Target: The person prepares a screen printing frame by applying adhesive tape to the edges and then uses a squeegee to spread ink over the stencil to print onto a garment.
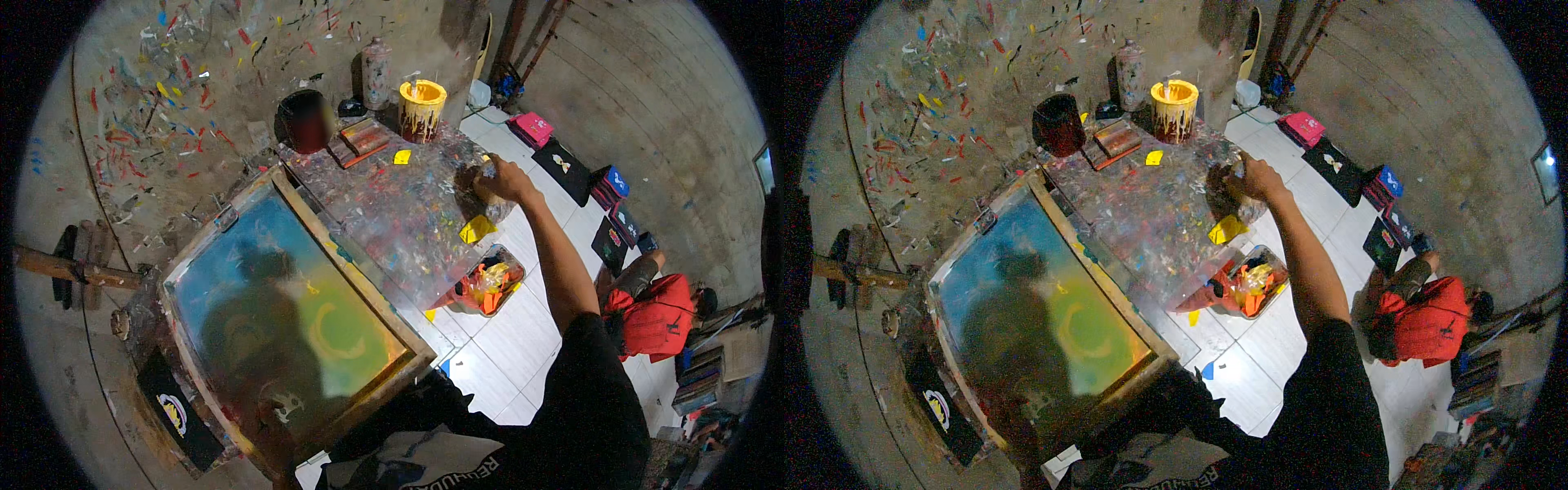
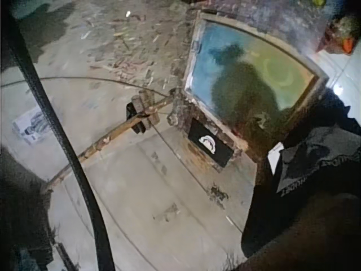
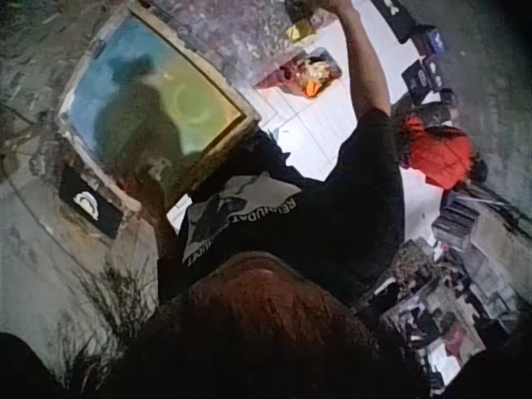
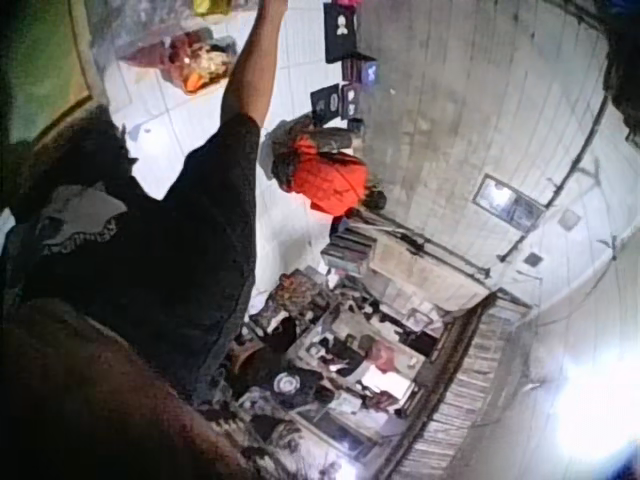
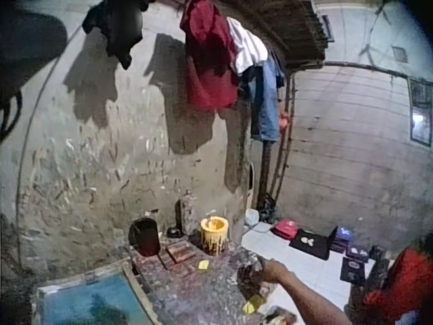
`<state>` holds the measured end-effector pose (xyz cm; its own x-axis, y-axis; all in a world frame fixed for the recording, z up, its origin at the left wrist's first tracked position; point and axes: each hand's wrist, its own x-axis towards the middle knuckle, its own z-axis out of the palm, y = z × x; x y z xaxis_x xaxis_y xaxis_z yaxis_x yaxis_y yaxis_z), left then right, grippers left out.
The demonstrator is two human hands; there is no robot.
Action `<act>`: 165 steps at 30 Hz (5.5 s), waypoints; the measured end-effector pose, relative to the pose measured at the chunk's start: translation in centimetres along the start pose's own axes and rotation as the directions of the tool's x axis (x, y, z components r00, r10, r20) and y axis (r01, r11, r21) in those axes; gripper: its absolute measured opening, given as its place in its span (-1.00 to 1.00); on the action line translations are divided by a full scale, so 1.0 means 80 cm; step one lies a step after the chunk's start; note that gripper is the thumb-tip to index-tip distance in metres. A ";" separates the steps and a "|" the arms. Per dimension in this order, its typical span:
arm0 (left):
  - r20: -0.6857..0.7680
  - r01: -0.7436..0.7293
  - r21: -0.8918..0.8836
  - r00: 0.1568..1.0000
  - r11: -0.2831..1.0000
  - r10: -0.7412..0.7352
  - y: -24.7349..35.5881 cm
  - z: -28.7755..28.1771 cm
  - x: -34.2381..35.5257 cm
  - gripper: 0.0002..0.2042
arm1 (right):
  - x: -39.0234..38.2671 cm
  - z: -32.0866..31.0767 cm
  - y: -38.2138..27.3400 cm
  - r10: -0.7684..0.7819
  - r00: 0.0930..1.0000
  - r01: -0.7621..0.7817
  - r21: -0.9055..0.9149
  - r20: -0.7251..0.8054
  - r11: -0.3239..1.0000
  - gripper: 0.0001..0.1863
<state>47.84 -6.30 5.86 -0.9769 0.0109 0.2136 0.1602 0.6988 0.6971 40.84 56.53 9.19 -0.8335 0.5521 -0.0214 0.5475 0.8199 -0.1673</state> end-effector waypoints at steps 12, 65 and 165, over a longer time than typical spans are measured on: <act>0.324 -0.033 -0.353 0.933 0.935 0.155 0.168 0.058 0.105 -0.84 | -0.059 -0.030 -0.030 -0.190 0.958 0.281 0.594 -0.212 0.753 -0.17; 0.428 -0.198 -0.155 0.870 0.968 0.246 0.130 -0.132 0.268 -0.86 | -0.434 0.032 -0.123 -0.736 0.426 -0.215 0.848 0.527 0.484 -0.25; -0.012 -0.498 -0.375 0.846 0.782 0.533 0.006 0.311 0.353 -0.68 | -0.515 0.133 -0.140 -0.546 0.707 -0.688 0.615 0.450 -0.385 0.15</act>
<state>16.79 12.11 -4.83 -0.7394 0.3734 0.5602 0.6647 0.2727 0.6955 68.22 23.00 1.50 -0.9217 -0.1250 -0.3671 0.3168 -0.7886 -0.5270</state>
